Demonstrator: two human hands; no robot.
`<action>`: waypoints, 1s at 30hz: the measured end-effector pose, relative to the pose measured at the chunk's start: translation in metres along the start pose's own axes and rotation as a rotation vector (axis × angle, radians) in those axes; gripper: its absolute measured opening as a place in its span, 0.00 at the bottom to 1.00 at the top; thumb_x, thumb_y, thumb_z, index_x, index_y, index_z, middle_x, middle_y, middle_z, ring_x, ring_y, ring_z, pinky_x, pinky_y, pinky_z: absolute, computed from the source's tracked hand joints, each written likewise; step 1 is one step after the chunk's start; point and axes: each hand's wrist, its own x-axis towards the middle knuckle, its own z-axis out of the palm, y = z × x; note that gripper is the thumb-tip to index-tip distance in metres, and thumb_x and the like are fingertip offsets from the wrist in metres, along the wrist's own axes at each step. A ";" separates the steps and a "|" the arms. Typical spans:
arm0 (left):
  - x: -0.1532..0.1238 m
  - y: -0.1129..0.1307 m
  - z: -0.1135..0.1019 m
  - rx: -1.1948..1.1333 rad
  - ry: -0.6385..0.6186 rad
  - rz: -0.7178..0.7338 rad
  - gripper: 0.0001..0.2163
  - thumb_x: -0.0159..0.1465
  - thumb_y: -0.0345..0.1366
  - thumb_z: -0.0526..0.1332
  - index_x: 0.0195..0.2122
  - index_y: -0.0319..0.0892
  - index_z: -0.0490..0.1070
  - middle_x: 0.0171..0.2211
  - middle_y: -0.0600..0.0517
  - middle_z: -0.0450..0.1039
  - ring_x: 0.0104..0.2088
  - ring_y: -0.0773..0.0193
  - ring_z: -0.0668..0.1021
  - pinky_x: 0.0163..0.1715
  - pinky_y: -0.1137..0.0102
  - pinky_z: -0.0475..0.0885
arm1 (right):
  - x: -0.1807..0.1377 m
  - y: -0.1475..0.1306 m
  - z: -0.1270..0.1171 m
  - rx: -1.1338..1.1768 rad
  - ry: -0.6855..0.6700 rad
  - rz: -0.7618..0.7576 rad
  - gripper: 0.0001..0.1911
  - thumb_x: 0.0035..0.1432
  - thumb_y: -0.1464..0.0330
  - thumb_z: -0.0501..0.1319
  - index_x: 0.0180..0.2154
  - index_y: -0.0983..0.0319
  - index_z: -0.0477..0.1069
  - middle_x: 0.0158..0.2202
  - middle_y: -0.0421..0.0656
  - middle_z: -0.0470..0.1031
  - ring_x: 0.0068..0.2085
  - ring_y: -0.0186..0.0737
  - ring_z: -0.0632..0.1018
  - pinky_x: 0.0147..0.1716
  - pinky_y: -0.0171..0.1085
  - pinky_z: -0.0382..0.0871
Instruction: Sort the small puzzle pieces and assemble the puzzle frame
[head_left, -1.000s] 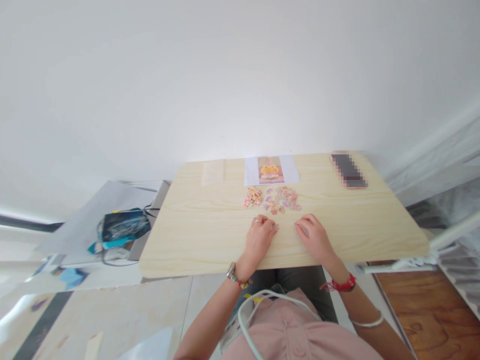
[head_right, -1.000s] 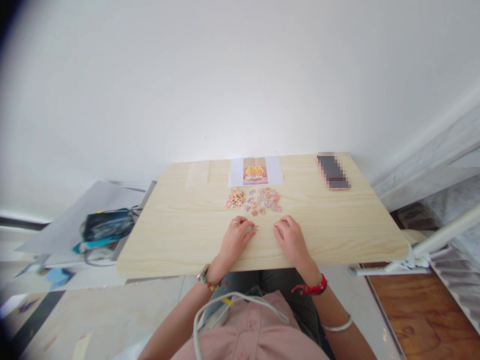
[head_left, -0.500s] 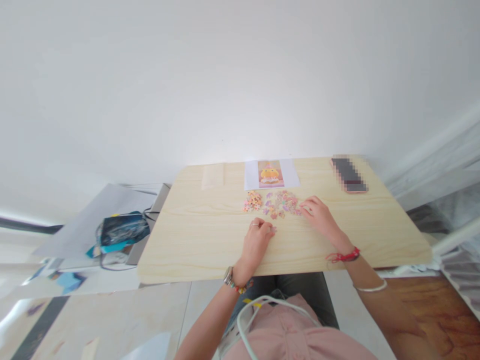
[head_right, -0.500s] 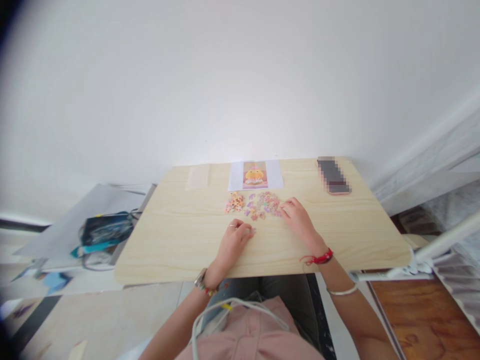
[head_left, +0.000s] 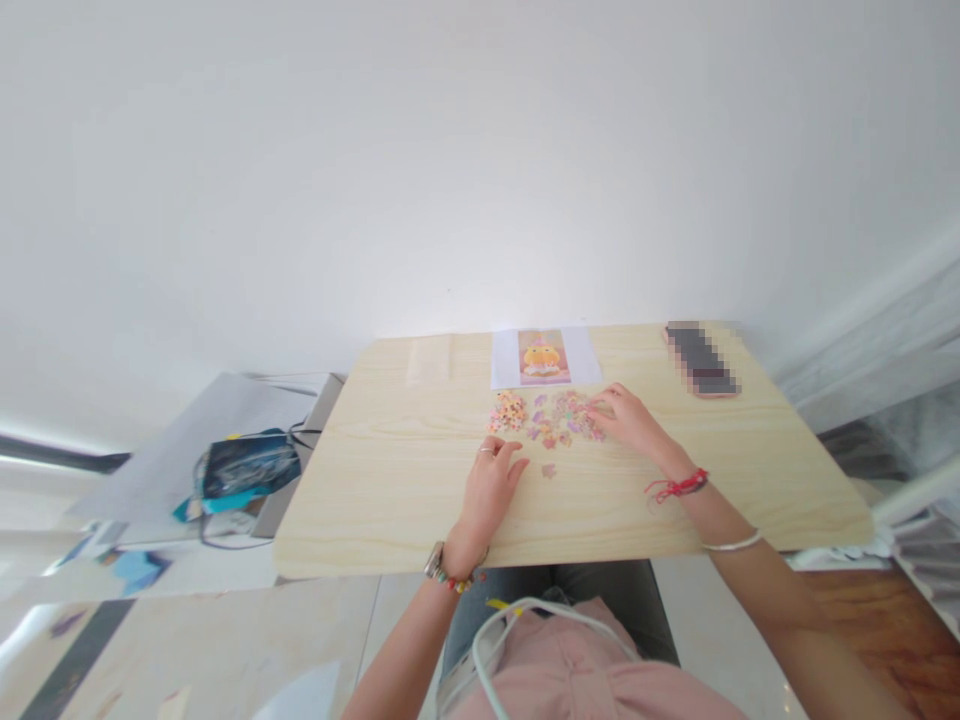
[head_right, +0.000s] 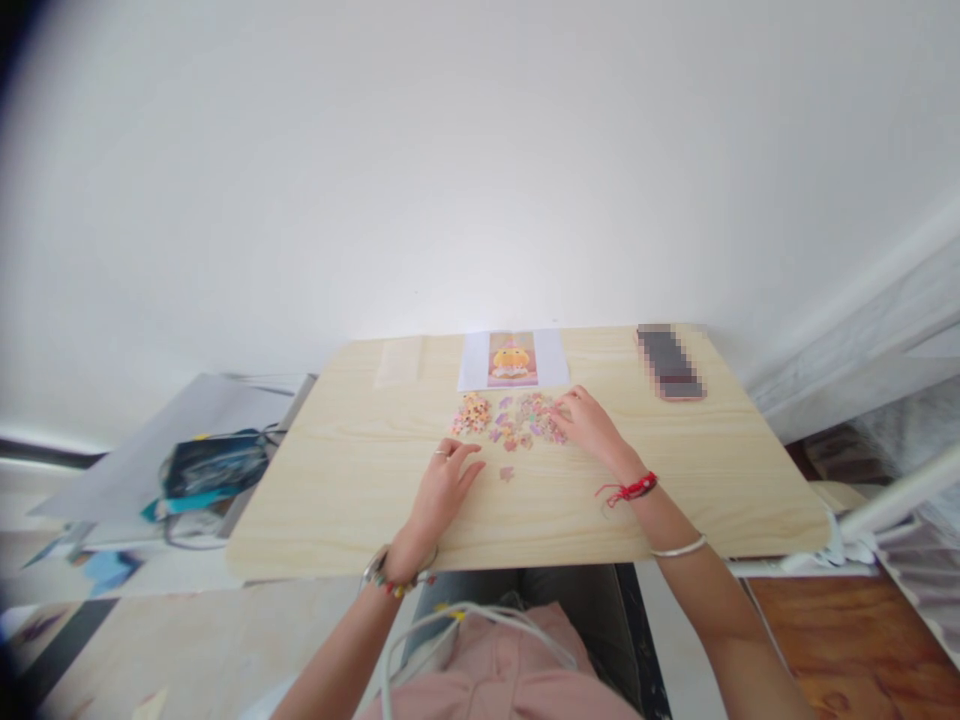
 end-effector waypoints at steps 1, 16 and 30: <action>0.000 0.000 0.000 -0.004 -0.005 0.000 0.08 0.60 0.32 0.55 0.40 0.42 0.67 0.35 0.50 0.63 0.35 0.64 0.71 0.38 0.66 0.70 | 0.000 0.000 0.000 -0.009 -0.002 0.002 0.08 0.54 0.65 0.57 0.33 0.62 0.71 0.33 0.43 0.66 0.36 0.37 0.71 0.39 0.36 0.64; -0.002 0.004 0.002 -0.038 -0.072 0.006 0.09 0.60 0.33 0.53 0.40 0.41 0.68 0.34 0.49 0.63 0.34 0.64 0.71 0.39 0.65 0.69 | -0.009 -0.005 -0.005 -0.039 -0.021 -0.049 0.09 0.58 0.65 0.53 0.34 0.62 0.69 0.35 0.44 0.67 0.37 0.38 0.71 0.40 0.37 0.64; 0.007 0.010 -0.002 -0.014 -0.068 0.071 0.09 0.60 0.33 0.53 0.41 0.41 0.66 0.34 0.50 0.63 0.34 0.64 0.71 0.37 0.66 0.70 | -0.011 0.008 -0.009 -0.101 -0.029 -0.053 0.07 0.55 0.72 0.53 0.32 0.63 0.70 0.34 0.45 0.67 0.36 0.38 0.70 0.39 0.36 0.64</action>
